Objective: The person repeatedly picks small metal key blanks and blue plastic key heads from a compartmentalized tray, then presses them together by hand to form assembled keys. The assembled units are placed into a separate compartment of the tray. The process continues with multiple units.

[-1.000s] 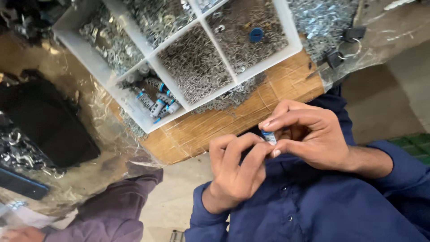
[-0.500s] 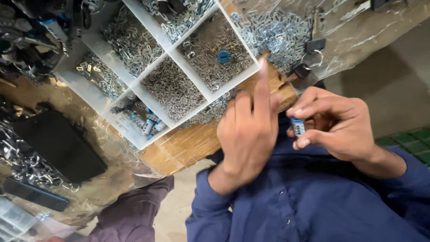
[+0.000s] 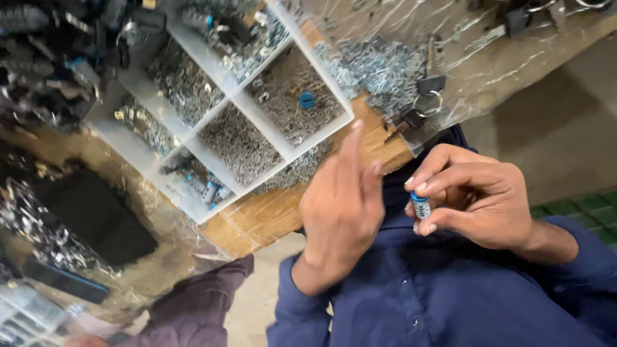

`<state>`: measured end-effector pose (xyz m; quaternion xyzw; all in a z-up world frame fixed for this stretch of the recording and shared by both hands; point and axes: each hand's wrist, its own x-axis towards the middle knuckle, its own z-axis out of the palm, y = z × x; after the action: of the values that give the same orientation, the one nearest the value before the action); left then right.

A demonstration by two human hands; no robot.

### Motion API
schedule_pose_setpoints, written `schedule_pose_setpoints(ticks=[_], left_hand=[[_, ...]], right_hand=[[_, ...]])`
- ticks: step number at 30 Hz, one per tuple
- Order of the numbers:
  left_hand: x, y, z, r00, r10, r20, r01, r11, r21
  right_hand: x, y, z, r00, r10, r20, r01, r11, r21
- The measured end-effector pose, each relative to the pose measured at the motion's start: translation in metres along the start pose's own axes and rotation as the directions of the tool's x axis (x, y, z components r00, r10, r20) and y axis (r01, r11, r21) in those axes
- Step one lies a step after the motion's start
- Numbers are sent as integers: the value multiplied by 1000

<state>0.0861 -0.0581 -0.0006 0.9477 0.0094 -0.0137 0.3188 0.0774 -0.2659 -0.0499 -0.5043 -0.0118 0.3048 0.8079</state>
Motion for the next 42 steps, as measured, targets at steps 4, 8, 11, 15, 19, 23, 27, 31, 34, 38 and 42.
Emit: schedule_pose_setpoints(ticks=[4, 8, 11, 15, 19, 23, 27, 31, 34, 38, 42], left_hand=[[-3, -3, 1, 999, -27, 29, 22, 988, 154], [-3, -4, 2, 999, -24, 27, 21, 992, 122], [-4, -1, -5, 999, -54, -4, 54, 998, 20], [-28, -8, 1, 996, -28, 83, 10, 977, 215], [-49, -26, 8, 993, 81, 84, -90, 990, 106], [-65, -40, -13, 990, 142, -25, -144, 977, -154], [-82, -29, -15, 962, -156, -226, -3, 818, -576], [-89, -33, -11, 974, 10, -225, -122, 863, -490], [-90, -40, -13, 966, 123, -229, -206, 900, -384], [-83, -34, -21, 973, 42, -229, -138, 898, -418], [-69, -26, -30, 981, 139, -134, -175, 933, -315]], right_hand=[[3, 5, 1, 1000, 8, -16, -8, 1000, 4], [1, 3, 6, 1000, 30, 10, -30, 998, 61], [0, 0, 2, 1000, 28, -6, -27, 999, 34], [0, 6, 5, 998, 48, -41, -49, 999, -14], [0, 2, 12, 1000, 9, -23, -9, 1000, -13], [9, 9, 23, 998, 67, -11, -67, 997, -28], [11, 20, 37, 996, 84, 37, -84, 996, 3], [15, 20, 45, 996, 53, 76, -40, 984, -171], [15, 21, 48, 993, 56, 106, -55, 998, -14], [16, 26, 49, 990, 66, 124, -70, 997, 21], [17, 25, 45, 991, 59, 118, -63, 998, 27]])
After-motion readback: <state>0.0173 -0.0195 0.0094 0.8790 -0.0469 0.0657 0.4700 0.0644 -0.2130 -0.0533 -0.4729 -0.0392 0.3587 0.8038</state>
